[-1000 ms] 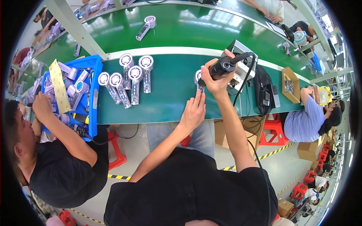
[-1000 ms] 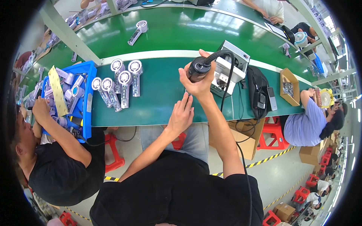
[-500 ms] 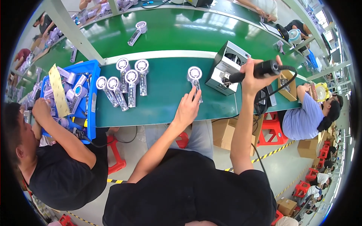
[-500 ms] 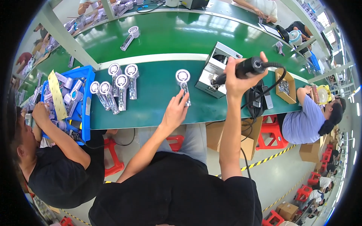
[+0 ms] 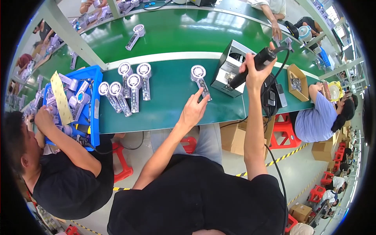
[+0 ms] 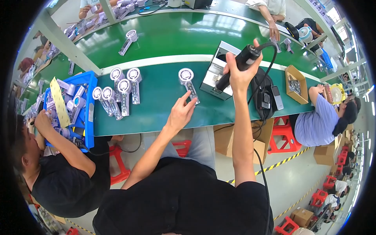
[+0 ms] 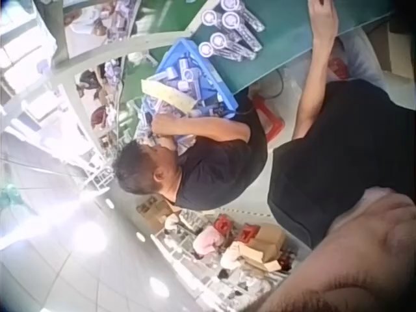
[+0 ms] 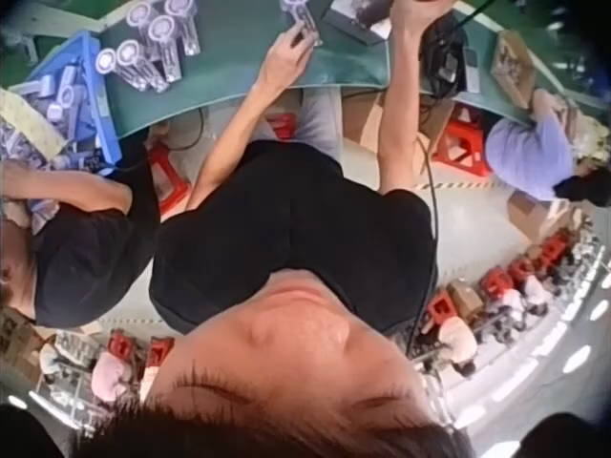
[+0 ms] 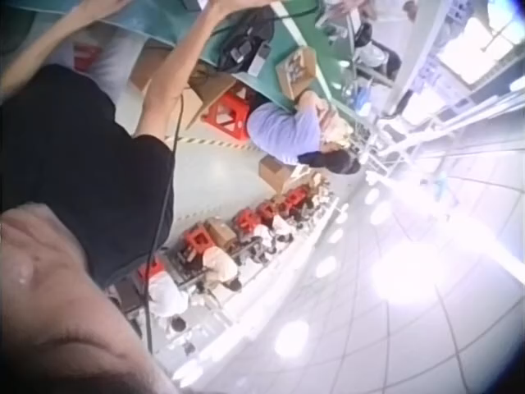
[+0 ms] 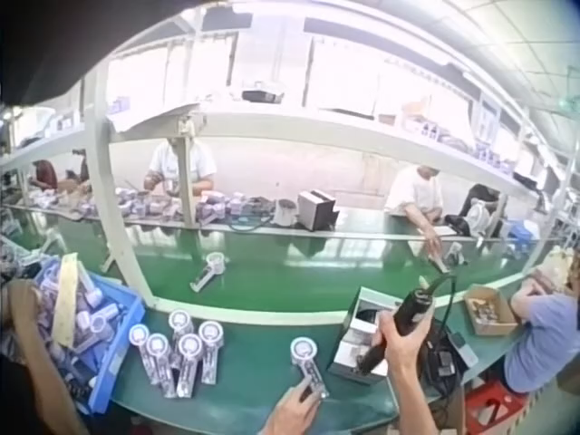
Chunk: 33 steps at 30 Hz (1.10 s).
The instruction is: The person assembles electronic components by securing them with screws using an electric screwdriver.
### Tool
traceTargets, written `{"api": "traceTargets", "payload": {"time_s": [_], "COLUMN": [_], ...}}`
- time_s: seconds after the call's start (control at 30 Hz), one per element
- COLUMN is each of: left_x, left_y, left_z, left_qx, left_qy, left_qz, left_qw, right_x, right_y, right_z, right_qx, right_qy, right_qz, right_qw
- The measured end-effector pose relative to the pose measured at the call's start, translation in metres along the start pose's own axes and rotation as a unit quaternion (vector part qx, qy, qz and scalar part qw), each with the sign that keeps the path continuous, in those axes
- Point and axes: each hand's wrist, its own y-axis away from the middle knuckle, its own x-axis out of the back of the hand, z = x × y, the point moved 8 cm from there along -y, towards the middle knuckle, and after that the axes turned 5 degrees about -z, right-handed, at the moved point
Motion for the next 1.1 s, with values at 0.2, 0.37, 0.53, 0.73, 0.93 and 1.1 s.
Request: {"api": "traceTargets", "payload": {"time_s": [0.2,0.37,0.53,0.73,0.93,1.1], "left_x": [-0.002,-0.003,-0.004,-0.005,-0.005,-0.006], "left_y": [-0.001,0.000,0.001,0.001,0.001,0.002], "left_z": [0.001,0.001,0.000,-0.001,0.000,0.001], "left_qx": [-0.007,-0.008,-0.005,-0.005,-0.008,-0.011], "left_qy": [-0.013,-0.023,-0.019,-0.022,-0.025,-0.041], "left_qz": [0.003,-0.002,-0.002,-0.003,-0.006,-0.019], "left_qw": [1.000,1.000,1.000,1.000,1.000,0.999], "right_x": [-0.014,-0.018,-0.021,-0.023,-0.024,-0.016], "right_y": [0.049,0.060,0.063,0.073,0.078,0.072], "right_z": [0.010,0.016,0.020,0.032,0.035,0.025], "right_qx": [0.001,0.015,0.003,0.010,0.019,0.015], "right_qy": [-0.064,-0.074,-0.077,-0.087,-0.089,-0.092], "right_qz": [-0.024,-0.032,-0.035,-0.059,-0.071,-0.041], "right_qw": [0.998,0.997,0.996,0.994,0.993,0.995]}}
